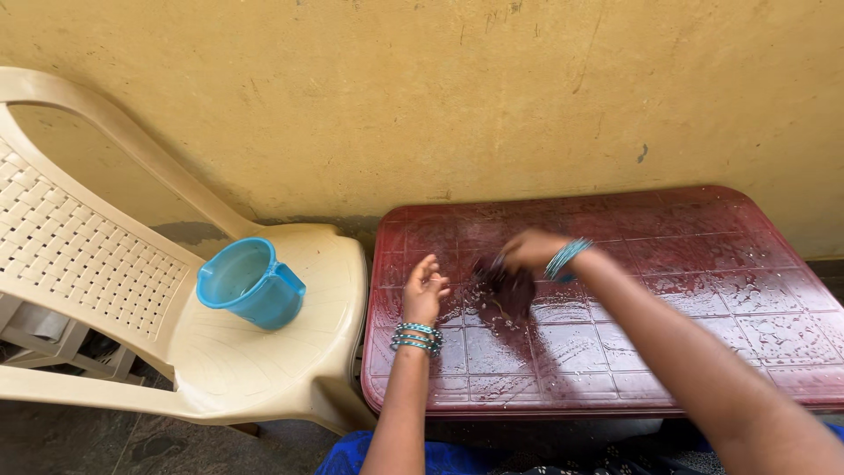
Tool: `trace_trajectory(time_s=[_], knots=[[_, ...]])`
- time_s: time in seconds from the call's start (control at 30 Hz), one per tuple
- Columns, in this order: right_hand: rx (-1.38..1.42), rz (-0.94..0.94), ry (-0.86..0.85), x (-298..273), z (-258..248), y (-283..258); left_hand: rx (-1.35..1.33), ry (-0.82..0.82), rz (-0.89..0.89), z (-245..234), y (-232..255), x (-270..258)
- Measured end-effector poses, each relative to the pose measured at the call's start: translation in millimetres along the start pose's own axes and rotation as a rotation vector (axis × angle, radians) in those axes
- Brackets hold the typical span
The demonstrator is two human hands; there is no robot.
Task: The person cleans a table by wetting a cloth in a cup of water, wringing it out, and then wiping the surface of the table multiple times.
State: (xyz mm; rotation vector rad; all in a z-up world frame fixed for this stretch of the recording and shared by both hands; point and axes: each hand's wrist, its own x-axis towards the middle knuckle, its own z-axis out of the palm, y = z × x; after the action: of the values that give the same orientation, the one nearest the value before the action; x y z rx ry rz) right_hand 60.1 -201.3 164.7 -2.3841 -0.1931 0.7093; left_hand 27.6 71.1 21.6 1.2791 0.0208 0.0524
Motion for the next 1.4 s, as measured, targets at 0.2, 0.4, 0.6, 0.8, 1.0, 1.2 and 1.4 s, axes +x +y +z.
trace_trajectory(time_s=[0.2, 0.4, 0.6, 0.8, 1.0, 1.2, 1.4], knots=[[-0.662, 0.244, 0.251, 40.9, -50.3, 74.3, 0.276, 0.183, -0.131, -10.5, 29.8, -18.1], [-0.391, 0.183, 0.208, 50.6, 17.2, 20.5, 0.522, 0.113, -0.036, 0.8, -9.1, -17.4], [-0.598, 0.170, 0.280, -1.0, 78.4, -80.7, 0.647, 0.183, -0.032, -0.7, 4.3, -17.6], [-0.869, -0.427, 0.059, -73.1, 106.1, -86.6, 0.737, 0.194, -0.024, 6.3, 25.5, -25.3], [-0.843, -0.501, -0.116, -142.2, 66.7, -28.1, 0.759, 0.174, 0.001, 8.4, 26.7, -31.1], [-0.960, -0.009, -0.016, -170.6, -9.9, 84.8, 0.719, 0.120, 0.053, 11.1, 17.6, -33.4], [-0.794, 0.259, 0.329, -186.6, -57.4, 196.2, 0.795, 0.023, 0.086, 23.7, 12.9, -38.3]])
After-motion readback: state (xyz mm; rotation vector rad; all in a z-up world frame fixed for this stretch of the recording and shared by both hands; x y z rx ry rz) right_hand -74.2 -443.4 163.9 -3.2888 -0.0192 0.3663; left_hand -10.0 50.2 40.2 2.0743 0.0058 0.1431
